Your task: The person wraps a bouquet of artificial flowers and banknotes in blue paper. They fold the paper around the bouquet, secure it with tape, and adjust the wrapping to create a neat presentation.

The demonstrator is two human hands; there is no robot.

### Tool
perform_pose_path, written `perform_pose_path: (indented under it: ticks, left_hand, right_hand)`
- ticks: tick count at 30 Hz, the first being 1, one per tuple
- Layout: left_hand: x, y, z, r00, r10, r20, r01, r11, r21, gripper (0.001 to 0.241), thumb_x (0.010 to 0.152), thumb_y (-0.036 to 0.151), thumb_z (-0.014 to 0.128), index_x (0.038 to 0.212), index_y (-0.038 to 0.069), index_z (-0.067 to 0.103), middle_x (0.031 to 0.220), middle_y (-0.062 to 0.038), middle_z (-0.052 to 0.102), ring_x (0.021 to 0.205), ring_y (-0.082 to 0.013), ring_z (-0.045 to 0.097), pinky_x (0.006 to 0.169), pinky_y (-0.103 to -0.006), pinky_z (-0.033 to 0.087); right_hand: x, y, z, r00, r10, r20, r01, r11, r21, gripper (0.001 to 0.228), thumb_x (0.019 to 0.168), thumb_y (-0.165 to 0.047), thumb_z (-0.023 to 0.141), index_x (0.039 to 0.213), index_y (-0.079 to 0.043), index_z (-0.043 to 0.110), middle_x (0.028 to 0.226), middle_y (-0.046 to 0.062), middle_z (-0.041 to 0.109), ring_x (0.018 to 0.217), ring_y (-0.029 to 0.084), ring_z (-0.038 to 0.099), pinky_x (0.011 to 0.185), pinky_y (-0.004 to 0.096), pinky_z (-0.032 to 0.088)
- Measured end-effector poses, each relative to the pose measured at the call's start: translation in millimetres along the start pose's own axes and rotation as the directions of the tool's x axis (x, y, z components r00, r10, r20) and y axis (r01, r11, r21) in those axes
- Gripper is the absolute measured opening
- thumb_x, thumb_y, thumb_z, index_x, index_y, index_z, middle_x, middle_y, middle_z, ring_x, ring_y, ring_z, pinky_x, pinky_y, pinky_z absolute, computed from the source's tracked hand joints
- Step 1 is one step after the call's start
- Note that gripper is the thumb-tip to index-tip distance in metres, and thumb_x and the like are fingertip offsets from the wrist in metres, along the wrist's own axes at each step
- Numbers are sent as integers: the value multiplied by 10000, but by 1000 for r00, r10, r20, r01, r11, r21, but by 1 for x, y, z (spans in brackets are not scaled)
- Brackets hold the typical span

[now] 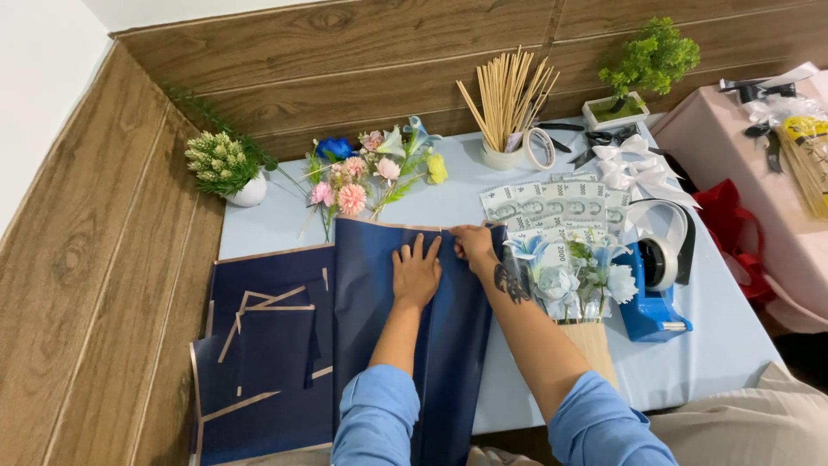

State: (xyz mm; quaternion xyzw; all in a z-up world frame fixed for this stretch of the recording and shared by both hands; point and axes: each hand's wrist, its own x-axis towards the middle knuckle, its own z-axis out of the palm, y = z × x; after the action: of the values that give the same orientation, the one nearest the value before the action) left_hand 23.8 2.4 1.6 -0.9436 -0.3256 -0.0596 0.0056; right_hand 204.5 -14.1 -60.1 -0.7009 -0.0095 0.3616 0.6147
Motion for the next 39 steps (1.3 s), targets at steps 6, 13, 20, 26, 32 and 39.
perform_pose_path:
  ticks: [6,13,20,26,32,39]
  left_hand:
    - [2,-1,3,999,-30,43,31,999,-34,529,1040,446,337,1559,343,358,1543,-91,435,1195,-312,473,1081,-548,307]
    - [1,-3,-11,995,-20,101,23,999,-35,534,1050,481,333,1572,369,339,1563,-81,424,1232,-312,458,1107,-560,271]
    - [14,-13,-21,984,24,178,-20,1000,-23,601,1026,568,366,1585,349,323,1527,-93,404,1244,-312,425,1066,-513,312]
    - [36,-31,-6,974,66,218,-51,996,-74,704,899,709,512,1536,442,380,1433,-80,390,1203,-334,436,981,-502,422]
    - [38,-34,-15,956,61,287,-23,991,-134,768,853,743,563,1541,477,348,1419,-80,353,1247,-349,435,1008,-504,448]
    - [42,-36,-5,961,61,270,-24,990,-136,783,831,745,588,1528,486,344,1387,-73,357,1221,-346,461,972,-492,462]
  right_hand:
    - [-4,0,8,996,90,-10,-89,993,84,157,813,-43,752,740,6,622,503,-2,488,354,162,544,290,300,444]
    - [-32,-23,12,993,116,-35,-109,979,170,153,821,-16,733,845,8,584,545,-10,453,388,126,499,329,263,385]
    - [-32,-19,9,991,127,-38,-117,974,195,201,821,-17,733,887,3,544,561,-5,442,394,120,490,332,259,359]
    - [-42,-18,13,990,139,-35,-133,982,134,161,816,-12,721,781,-10,564,550,-16,437,389,111,490,326,259,355]
    - [-55,-24,16,991,119,-59,-115,991,62,165,802,-7,726,710,5,589,527,8,469,370,125,502,312,272,369]
    - [-66,-31,19,994,64,-90,-62,998,30,135,805,16,719,705,44,633,512,45,491,350,134,503,300,272,368]
